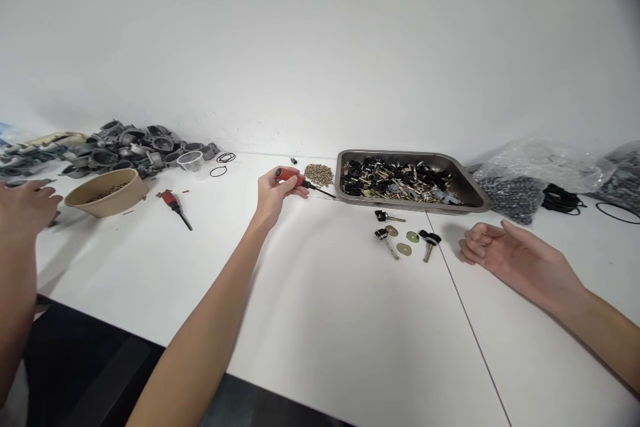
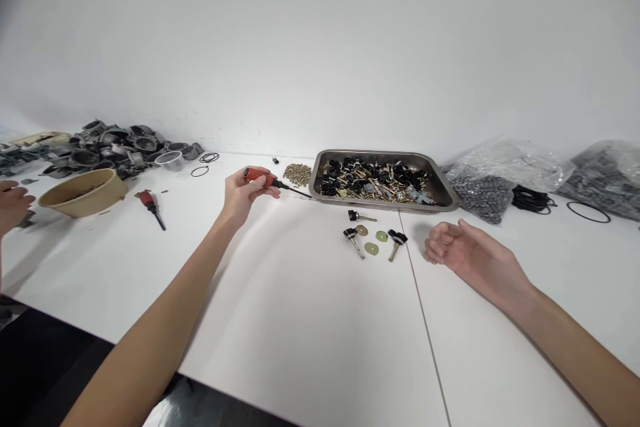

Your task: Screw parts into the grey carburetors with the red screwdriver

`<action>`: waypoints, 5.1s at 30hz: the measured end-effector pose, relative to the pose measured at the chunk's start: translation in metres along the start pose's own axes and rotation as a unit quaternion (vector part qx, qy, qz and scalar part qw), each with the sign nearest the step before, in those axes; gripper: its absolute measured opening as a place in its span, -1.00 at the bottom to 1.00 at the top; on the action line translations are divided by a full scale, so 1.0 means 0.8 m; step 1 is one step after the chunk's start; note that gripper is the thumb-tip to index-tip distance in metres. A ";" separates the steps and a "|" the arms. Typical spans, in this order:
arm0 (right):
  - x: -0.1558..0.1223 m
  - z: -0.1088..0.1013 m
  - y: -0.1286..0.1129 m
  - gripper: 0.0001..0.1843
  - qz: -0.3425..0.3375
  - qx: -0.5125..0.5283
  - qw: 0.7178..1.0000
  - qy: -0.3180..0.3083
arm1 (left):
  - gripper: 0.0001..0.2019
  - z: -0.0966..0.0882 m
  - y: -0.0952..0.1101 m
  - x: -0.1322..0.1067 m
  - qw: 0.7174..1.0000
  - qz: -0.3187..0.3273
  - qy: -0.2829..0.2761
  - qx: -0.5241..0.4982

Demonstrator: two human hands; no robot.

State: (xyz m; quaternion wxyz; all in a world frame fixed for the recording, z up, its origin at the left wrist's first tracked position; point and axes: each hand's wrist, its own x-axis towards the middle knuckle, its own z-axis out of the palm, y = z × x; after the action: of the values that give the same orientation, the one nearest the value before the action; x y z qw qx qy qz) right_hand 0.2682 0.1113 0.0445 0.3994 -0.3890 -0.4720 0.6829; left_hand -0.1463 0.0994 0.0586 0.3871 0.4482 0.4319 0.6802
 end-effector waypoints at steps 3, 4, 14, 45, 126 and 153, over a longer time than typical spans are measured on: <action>0.001 0.001 0.001 -0.58 -0.003 0.001 1.000 0.002 | -0.74 -0.003 0.001 0.001 1.000 0.009 0.011 -0.010; 0.001 0.001 0.001 -0.58 -0.004 0.001 1.000 0.004 | -0.74 -0.004 0.001 0.001 1.000 0.015 0.019 -0.013; 0.000 -0.001 0.002 -0.58 -0.001 0.010 1.000 0.002 | -0.75 -0.005 0.001 0.006 0.991 0.061 0.117 0.031; 0.000 0.002 0.002 -0.60 -0.003 0.015 1.000 0.000 | -0.79 -0.010 -0.002 0.006 0.973 0.093 0.194 0.079; -0.001 0.011 0.000 -0.62 -0.013 0.013 1.000 0.025 | -0.83 -0.015 -0.001 0.003 0.962 0.140 0.195 0.128; -0.003 0.005 0.002 -0.58 -0.006 0.008 1.000 -0.018 | -0.69 0.009 -0.009 -0.001 0.987 0.088 0.110 0.083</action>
State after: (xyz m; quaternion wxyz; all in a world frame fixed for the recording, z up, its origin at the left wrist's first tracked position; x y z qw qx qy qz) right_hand 0.2649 0.1072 0.0445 0.3985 -0.3704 -0.4758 0.6910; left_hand -0.1381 0.1023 0.0536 0.2375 0.4373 0.4855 0.7188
